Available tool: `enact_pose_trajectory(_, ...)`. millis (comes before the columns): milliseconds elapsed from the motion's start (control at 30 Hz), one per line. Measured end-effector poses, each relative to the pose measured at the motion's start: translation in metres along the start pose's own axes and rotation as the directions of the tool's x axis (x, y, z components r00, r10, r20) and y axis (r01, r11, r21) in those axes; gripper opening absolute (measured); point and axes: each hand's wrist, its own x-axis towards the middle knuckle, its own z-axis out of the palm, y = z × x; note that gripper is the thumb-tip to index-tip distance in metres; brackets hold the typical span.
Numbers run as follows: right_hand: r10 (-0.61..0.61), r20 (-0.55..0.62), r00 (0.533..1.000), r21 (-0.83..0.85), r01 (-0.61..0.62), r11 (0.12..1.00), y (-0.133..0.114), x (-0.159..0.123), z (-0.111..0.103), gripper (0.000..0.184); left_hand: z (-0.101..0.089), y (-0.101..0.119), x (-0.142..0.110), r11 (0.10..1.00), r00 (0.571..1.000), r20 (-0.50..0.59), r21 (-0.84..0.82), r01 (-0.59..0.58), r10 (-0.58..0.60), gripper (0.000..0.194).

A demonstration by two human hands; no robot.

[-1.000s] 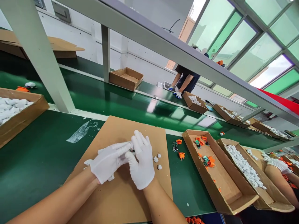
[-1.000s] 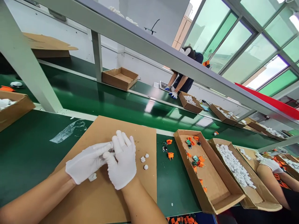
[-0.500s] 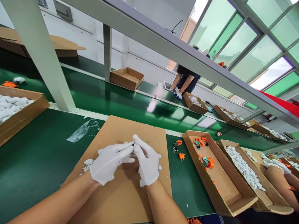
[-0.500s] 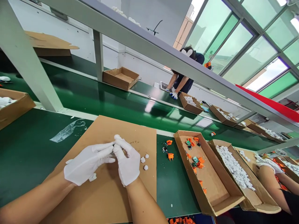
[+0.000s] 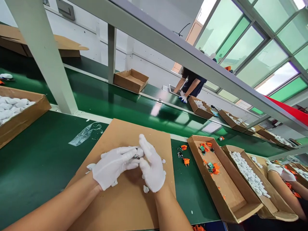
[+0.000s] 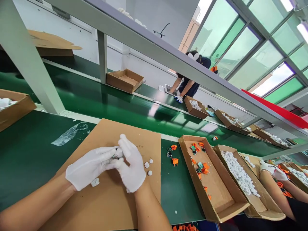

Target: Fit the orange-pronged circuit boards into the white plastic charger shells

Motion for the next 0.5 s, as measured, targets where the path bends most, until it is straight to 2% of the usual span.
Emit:
enact_pose_trajectory(67, -0.133, -0.035, 0.99, -0.16, 0.126, 0.979, 0.002, -0.001, 0.005, 0.06, 0.003, 0.005, -0.002, 0.997, 1.0, -0.007, -0.077, -0.024, 0.024, 0.056)
enact_pose_trajectory(133, -0.168, -0.071, 0.983, -0.251, 0.145, 0.957, 0.001, -0.002, 0.008, 0.058, 0.006, 0.01, -0.005, 0.993, 0.999, -0.037, -0.118, -0.013, 0.009, 0.049)
enact_pose_trajectory(200, -0.085, -0.065, 0.994, -0.186, 0.072, 0.98, -0.003, -0.002, 0.009, 0.056, 0.009, 0.013, -0.007, 0.987, 1.0, -0.016, -0.158, -0.008, 0.006, 0.043)
enact_pose_trajectory(267, 0.058, -0.062, 0.996, 0.018, -0.057, 0.998, -0.009, -0.002, 0.008, 0.062, 0.008, 0.012, -0.007, 0.975, 0.999, 0.022, -0.22, -0.037, 0.042, 0.041)
enact_pose_trajectory(333, 0.2, -0.066, 0.978, 0.186, -0.185, 0.965, -0.015, -0.001, 0.005, 0.066, 0.004, 0.004, -0.002, 0.954, 0.997, 0.047, -0.297, -0.04, 0.056, 0.043)
enact_pose_trajectory(367, 0.239, -0.086, 0.967, 0.21, -0.217, 0.953, -0.016, 0.0, 0.004, 0.062, 0.0, -0.001, 0.001, 0.943, 0.996, 0.064, -0.333, -0.031, 0.055, 0.043)
enact_pose_trajectory(433, 0.233, -0.142, 0.962, 0.138, -0.214, 0.967, -0.016, 0.001, 0.003, 0.042, -0.007, -0.012, 0.008, 0.918, 0.991, 0.112, -0.396, -0.019, 0.069, 0.041)
enact_pose_trajectory(500, 0.123, -0.169, 0.978, -0.019, -0.128, 0.992, -0.013, 0.002, 0.003, 0.027, -0.011, -0.019, 0.012, 0.902, 0.983, 0.13, -0.427, -0.06, 0.127, 0.038)
